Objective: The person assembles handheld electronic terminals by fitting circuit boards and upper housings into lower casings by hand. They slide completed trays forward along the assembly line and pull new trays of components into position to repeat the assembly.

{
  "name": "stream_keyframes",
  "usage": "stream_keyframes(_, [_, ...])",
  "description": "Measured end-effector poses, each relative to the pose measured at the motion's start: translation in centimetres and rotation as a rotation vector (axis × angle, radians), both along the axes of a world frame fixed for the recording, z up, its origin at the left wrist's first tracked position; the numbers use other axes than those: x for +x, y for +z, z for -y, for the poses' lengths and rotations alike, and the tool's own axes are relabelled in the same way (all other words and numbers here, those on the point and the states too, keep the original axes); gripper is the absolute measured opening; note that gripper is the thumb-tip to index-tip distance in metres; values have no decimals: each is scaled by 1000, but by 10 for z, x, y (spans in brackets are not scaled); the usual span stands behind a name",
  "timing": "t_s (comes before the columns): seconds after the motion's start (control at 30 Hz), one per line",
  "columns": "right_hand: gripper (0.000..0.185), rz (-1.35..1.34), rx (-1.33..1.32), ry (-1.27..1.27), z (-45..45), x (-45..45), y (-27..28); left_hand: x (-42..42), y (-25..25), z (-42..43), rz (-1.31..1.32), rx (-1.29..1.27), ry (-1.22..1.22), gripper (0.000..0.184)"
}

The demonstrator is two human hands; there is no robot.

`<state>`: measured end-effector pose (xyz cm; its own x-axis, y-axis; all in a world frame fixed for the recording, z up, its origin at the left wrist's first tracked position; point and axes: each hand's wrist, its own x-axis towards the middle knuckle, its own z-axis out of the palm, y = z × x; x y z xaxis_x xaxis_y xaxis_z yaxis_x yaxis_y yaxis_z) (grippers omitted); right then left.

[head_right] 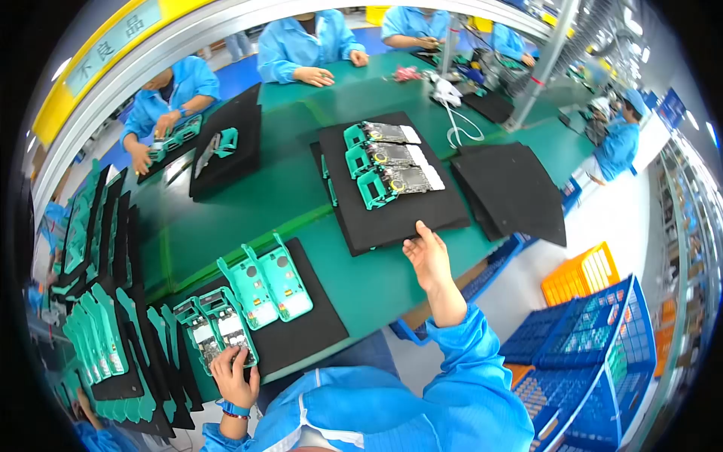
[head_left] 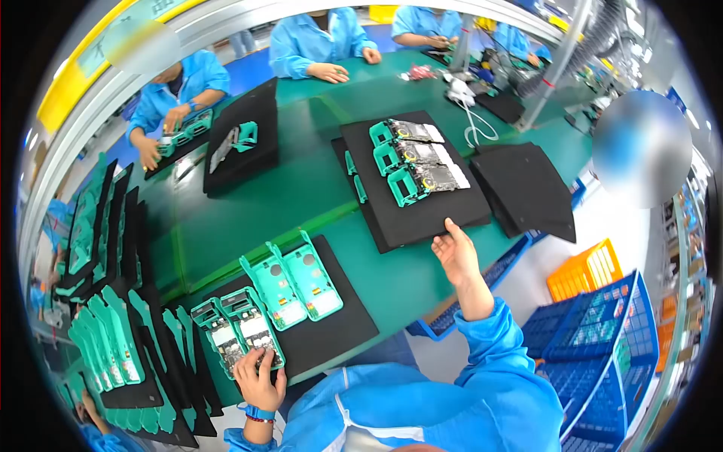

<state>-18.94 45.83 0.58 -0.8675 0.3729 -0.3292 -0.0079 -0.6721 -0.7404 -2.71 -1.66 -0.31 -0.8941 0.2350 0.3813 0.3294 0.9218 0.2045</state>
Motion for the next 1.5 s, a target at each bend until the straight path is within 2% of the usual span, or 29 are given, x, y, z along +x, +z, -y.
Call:
stream_keyframes(0.3, [21,-23,-32,-41,-19,86,-11,3,-5,2,-34,3,-13,45])
stream_keyframes(0.33, [26,-18,-3,-41,-21,91,-11,4,-6,3,-35,3,-17,45])
stream_keyframes(0.43, [36,49,133,-60,-16,122,-1,2,-7,3,-60,12,-21,44])
stream_keyframes(0.47, [40,50,322,-82,-22,135,-27,2,-7,2,-64,13,-22,44])
stream_keyframes(0.5, [35,-6,604,-8,-15,149,-55,3,-6,3,-67,13,-23,44])
stream_keyframes(0.57, [32,37,940,375,17,170,-77,2,-8,3,-78,19,-25,44])
stream_keyframes(0.67, [30,-23,1211,1218,102,163,-121,3,-6,2,-90,22,-27,43])
stream_keyframes(0.73, [29,-140,1325,1620,166,145,-163,2,-6,2,-85,31,-29,43])
stream_keyframes(0.87, [31,-455,1456,2288,266,123,-248,4,-3,1,-60,29,-14,43])
stream_keyframes(0.97, [34,-588,1345,2562,293,119,-288,-2,-1,-1,-36,25,-4,46])
stream_keyframes(1.13, [35,-589,1246,2560,296,106,-301,-2,-1,3,51,-15,-20,51])
stream_keyframes(1.2, [35,-560,1205,2541,290,98,-301,-2,-4,5,104,-47,-1,46])
stream_keyframes(1.4, [37,-451,1089,2478,275,73,-275,15,-19,28,152,-66,9,46])
stream_keyframes(1.5, [38,-390,1111,2441,268,65,-258,14,-21,31,133,-54,8,45])
